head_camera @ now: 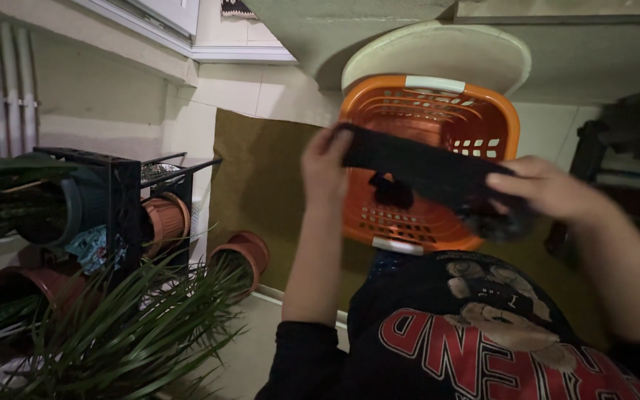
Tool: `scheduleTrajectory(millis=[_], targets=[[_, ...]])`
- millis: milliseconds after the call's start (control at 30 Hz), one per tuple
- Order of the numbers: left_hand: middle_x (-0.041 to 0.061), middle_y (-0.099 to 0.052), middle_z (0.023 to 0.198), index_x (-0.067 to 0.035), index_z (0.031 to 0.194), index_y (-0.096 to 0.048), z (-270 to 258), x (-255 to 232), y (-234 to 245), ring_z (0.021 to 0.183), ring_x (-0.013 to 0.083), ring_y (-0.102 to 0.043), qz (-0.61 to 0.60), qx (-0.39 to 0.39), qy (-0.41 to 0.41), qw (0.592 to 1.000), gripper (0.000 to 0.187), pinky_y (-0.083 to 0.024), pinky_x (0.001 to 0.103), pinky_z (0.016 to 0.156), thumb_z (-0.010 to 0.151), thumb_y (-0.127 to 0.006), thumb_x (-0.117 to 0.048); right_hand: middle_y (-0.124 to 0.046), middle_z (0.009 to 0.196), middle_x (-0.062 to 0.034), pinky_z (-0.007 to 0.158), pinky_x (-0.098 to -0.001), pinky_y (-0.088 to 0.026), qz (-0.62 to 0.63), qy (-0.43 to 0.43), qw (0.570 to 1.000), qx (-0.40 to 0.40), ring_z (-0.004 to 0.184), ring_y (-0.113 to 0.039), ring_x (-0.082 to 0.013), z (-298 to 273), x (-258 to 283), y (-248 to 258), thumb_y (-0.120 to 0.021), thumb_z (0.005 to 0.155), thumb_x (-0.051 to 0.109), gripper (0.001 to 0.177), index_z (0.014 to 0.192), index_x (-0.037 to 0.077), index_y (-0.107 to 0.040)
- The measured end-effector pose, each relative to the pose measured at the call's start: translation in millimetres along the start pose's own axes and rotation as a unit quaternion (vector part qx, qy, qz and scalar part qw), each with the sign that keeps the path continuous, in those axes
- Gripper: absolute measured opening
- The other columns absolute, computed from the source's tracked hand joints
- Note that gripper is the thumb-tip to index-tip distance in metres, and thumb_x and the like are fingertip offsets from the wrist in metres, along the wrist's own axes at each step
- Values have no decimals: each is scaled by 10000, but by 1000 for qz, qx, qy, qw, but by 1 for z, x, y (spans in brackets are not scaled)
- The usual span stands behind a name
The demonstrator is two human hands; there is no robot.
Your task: The recorder sorts through a basket of clean laundry and hangs various items on a drying rack.
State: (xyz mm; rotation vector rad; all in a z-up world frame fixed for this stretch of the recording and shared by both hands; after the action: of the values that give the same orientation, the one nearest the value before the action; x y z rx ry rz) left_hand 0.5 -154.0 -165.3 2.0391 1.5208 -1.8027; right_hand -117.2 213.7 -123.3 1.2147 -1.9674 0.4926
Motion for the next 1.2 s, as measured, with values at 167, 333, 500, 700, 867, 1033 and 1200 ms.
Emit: scheduleTrajectory(millis=[167, 333, 500, 700, 867, 1033, 1200], targets=[[107, -735, 1038, 40, 1169, -709, 28, -29, 30, 855, 185, -678, 46, -93, -27, 994, 228, -542, 306, 749, 942, -700, 15, -683, 704, -125, 696, -409, -522, -55, -103, 992, -38, 689, -586, -240, -16, 2, 33, -622, 984, 362, 391, 932, -9, -736], [110, -732, 1022, 56, 1168, -727, 21, -4, 6, 813, 165, -638, 165, -70, 8, 984, 251, -491, 293, 679, 932, -759, -23, -802, 968, -83, 917, -363, -522, -136, -186, 971, -64, 926, -725, -213, 2, 17, 3, -613, 954, 407, 423, 1152, 64, -758], [234, -698, 1156, 35, 1324, -599, 37, 98, -2, 1023, 342, -699, 567, 149, -14, 810, 517, -563, 420, 865, 878, -779, -154, -743, 1138, -170, 916, -452, -558, -331, -219, 904, -156, 1049, -710, -323, 27, 34, -19, -727, 873, 507, 898, 1625, 184, -357], [225, -655, 1312, -8, 1326, -654, 51, 331, 148, 1203, 367, -617, 682, 216, 182, 674, 408, -524, 443, 993, 921, -605, -10, -765, 1099, -114, 914, -419, -579, -294, -222, 927, -71, 1019, -749, -294, 39, 2, -49, -723, 818, 504, 821, 1512, 215, -392], [171, -320, 1587, -179, 1413, -600, 37, 333, 130, 1373, 447, -358, 732, 181, 327, 570, 545, -453, 509, 987, 883, -675, -76, -794, 1024, -72, 912, -373, -598, -259, -306, 915, 47, 988, -775, -237, 38, -15, -66, -730, 878, 464, 713, 1501, 306, -420], [175, -607, 1450, -147, 1418, -670, 32, 360, 185, 1327, 404, -600, 662, 155, 249, 689, 439, -512, 483, 1126, 990, -722, -231, -784, 963, -103, 820, -402, -599, -181, -231, 956, -11, 905, -777, -251, 27, -38, -65, -764, 838, 397, 683, 1450, 235, -508], [104, -546, 1280, -78, 1275, -484, 17, 206, 90, 1178, 344, -582, 104, -54, 303, 946, 439, -534, 561, 920, 876, -663, -45, -793, 993, -111, 877, -388, -574, -94, -218, 968, -81, 944, -756, -237, 20, -52, -55, -780, 857, 320, 610, 1394, 165, -534]])
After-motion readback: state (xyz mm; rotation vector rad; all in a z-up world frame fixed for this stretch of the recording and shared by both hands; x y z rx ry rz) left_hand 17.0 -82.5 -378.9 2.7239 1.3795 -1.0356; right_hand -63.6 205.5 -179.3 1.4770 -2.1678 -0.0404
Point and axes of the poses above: each hand's wrist, its own z-axis towards the middle knuckle, its own y-axis out of the back of the hand, x = y × z, the point moved 4 cm from there along z, towards the middle knuckle
